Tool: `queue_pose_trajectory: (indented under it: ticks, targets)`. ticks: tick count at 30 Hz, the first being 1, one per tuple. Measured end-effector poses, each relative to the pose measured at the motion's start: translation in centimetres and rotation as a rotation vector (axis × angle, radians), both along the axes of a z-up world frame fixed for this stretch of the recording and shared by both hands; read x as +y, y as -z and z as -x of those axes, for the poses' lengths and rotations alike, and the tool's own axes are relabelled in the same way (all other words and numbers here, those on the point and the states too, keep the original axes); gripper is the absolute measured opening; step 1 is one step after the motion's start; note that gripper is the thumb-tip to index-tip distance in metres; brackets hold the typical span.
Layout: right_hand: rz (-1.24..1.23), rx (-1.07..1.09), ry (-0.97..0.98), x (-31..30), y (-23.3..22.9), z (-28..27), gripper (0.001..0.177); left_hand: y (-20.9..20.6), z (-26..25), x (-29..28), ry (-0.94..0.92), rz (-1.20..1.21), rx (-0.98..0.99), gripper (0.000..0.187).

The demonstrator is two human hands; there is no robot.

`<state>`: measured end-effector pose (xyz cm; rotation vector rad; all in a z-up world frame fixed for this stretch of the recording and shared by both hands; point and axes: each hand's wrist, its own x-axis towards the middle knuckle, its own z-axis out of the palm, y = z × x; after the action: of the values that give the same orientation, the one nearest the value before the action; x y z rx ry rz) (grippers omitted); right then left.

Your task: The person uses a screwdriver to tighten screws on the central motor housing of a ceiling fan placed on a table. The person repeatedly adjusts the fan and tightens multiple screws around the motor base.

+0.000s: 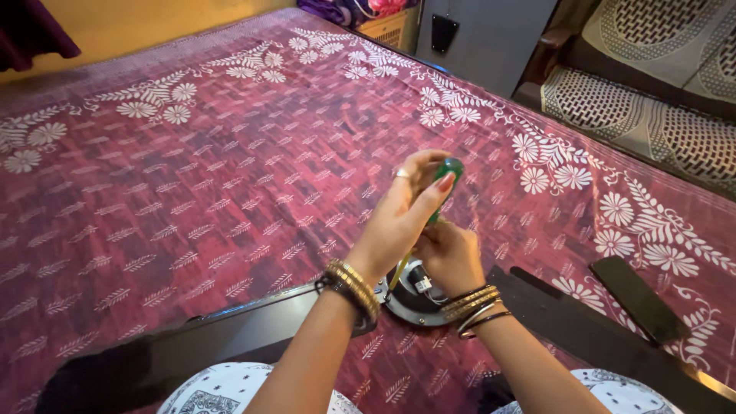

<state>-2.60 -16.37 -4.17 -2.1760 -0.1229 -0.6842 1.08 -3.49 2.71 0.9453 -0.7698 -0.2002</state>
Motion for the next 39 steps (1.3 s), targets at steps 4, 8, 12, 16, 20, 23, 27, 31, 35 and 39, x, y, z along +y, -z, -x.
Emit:
queue_pose_trajectory:
  ticks: [4,8,12,16,20,23,27,31,35,39]
  targets:
    - [0.086,0.156,-0.049,0.3,-0.8,-0.7,0.016,-1.8,-1.3,-0.7,0.041,-0.013,-0.094,0.03]
    - [0.079,0.159,-0.188,0.2,-1.1,-1.2,0.014,-3.4,-3.4,-0.3,0.003,-0.021,-0.097,0.028]
    - [-0.005,0.213,-0.399,-0.1,-1.6,-2.2,0.013,-3.2,-4.3,-0.2,0.091,-0.004,0.024,0.028]
    - [0.119,0.16,-0.491,-0.7,-1.8,-2.7,0.014,-2.0,-4.1,-0.3,-0.03,-0.014,0.024,0.044]
    - [0.074,0.123,-0.519,-0.4,-1.4,-2.6,0.019,-1.5,-3.3,-0.1,-0.181,0.019,0.034,0.048]
    - [0.067,0.146,-0.444,0.2,-1.0,-2.0,0.016,-1.4,-2.4,0.2,-0.264,0.039,0.033,0.05]
    - [-0.011,0.158,-0.356,1.3,-0.2,-1.2,0.012,-1.5,-1.0,0.6,-0.463,0.035,-0.01,0.054]
    - [0.138,-0.025,-0.315,1.8,0.2,-0.9,0.009,-1.6,-0.2,0.4,-0.628,0.08,0.017,0.059]
    - [0.094,0.008,-0.463,1.7,0.1,-1.5,0.013,-2.0,0.1,-0.5,-0.992,0.066,0.004,0.062]
    - [0.075,0.092,-0.514,1.2,0.8,-2.4,0.018,-2.5,-0.1,-1.2,-1.261,-0.018,0.021,0.053]
